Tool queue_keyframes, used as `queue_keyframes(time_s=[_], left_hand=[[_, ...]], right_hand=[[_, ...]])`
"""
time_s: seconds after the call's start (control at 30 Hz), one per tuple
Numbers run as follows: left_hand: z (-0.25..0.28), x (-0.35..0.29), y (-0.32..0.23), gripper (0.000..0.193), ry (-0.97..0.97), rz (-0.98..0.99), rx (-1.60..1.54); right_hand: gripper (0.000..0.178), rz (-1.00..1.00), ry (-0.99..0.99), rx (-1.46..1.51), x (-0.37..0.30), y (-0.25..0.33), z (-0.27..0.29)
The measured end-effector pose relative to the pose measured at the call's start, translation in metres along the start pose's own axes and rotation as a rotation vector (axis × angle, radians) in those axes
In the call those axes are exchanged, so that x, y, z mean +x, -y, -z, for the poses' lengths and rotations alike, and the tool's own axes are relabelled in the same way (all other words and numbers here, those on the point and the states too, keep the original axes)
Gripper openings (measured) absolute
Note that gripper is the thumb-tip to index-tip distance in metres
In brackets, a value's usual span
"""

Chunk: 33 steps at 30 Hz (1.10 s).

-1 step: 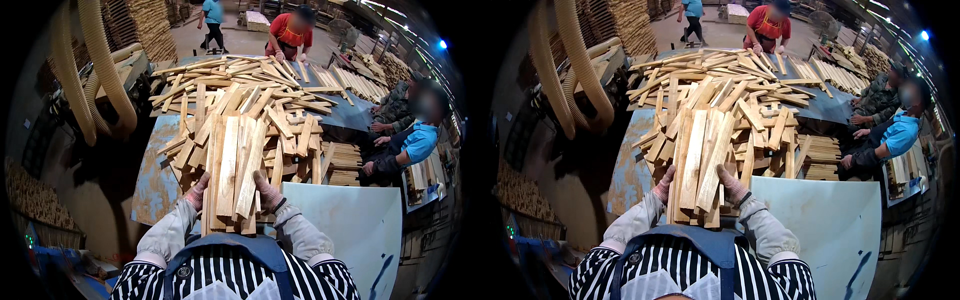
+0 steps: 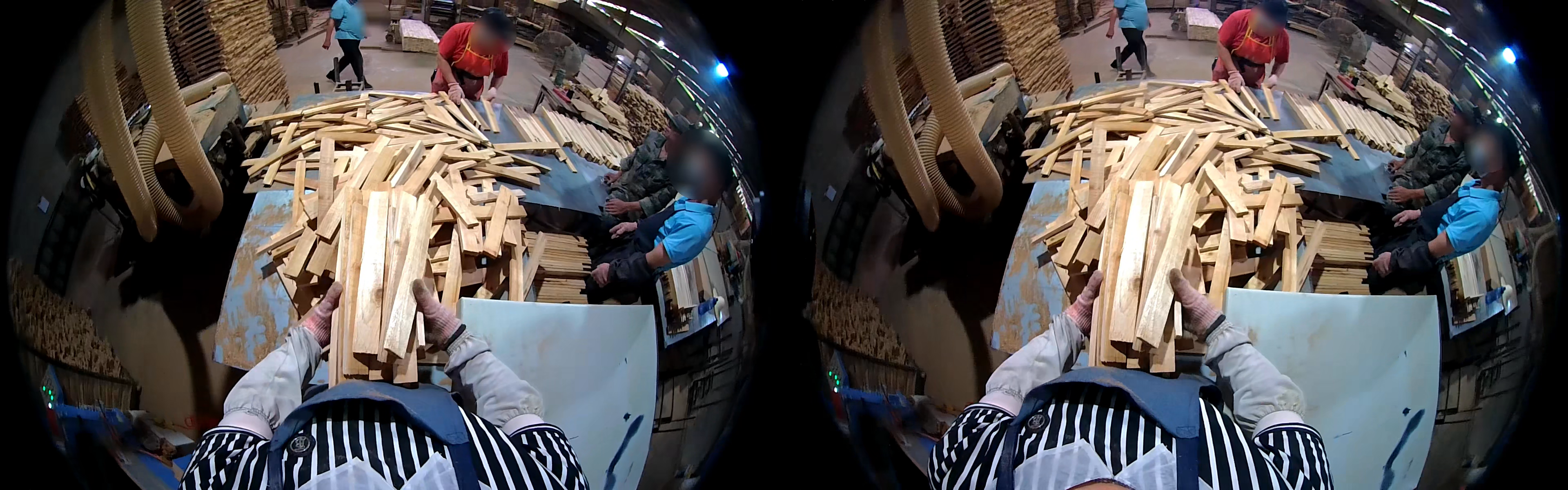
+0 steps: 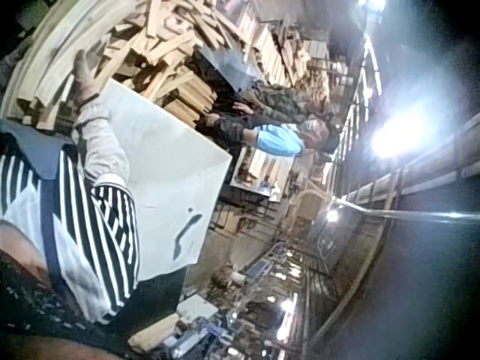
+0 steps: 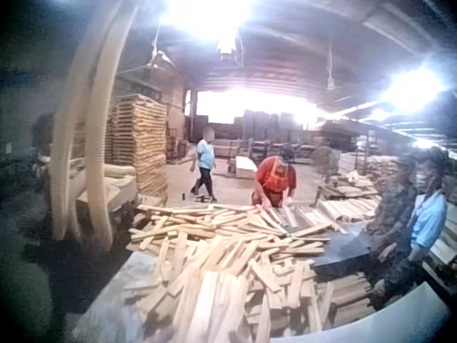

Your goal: The person picks up bundles of wooden planks from a table and carries them to a large stack in the workshop. They place the planks onto the top of the stack, repeating this process several times to move the wood from the table to the storage pile.

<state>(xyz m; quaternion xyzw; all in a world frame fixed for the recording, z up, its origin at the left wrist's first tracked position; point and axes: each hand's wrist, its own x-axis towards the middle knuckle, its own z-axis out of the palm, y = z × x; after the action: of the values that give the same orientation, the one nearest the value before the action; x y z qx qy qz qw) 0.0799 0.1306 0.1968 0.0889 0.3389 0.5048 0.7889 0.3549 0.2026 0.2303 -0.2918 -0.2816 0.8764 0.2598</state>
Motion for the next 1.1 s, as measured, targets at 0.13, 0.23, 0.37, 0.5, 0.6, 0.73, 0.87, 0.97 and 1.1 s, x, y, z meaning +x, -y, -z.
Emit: queue_keyframes(time_s=[0.13,0.23,0.37,0.5,0.6,0.73,0.87,0.97,1.1], left_hand=[[0.01,0.005,-0.006,0.093,-0.025,0.031,0.045],[-0.017,-0.009,-0.008,0.081,-0.047,0.023,0.07],[-0.017,-0.015,-0.006,0.075,0.002,-0.037,0.059],[0.002,-0.012,-0.013,0.077,0.044,-0.141,0.119],[0.069,-0.003,-0.019,0.055,-0.022,-0.288,0.205],[0.073,-0.034,-0.021,0.055,-0.045,-0.31,0.172],[0.037,-0.086,-0.031,0.08,0.023,-0.301,0.108],[0.061,-0.115,-0.033,0.082,-0.032,-0.367,0.079],[0.102,-0.152,-0.045,0.083,-0.051,-0.432,0.076]], right_hand=[[0.099,0.028,-0.058,0.004,0.017,-0.012,0.014],[0.092,0.052,-0.062,-0.01,0.01,-0.009,0.002],[0.09,0.073,-0.073,-0.041,-0.008,-0.003,-0.02],[0.088,0.124,-0.077,-0.145,-0.002,-0.002,-0.024],[0.092,0.138,0.034,-0.153,0.009,-0.007,-0.031],[0.088,0.18,0.094,-0.106,0.025,-0.022,-0.031],[0.089,0.108,0.107,-0.151,0.022,-0.02,-0.071],[0.088,0.037,0.158,-0.232,0.038,-0.035,-0.084],[0.09,0.011,0.248,-0.328,0.056,-0.042,-0.139]])
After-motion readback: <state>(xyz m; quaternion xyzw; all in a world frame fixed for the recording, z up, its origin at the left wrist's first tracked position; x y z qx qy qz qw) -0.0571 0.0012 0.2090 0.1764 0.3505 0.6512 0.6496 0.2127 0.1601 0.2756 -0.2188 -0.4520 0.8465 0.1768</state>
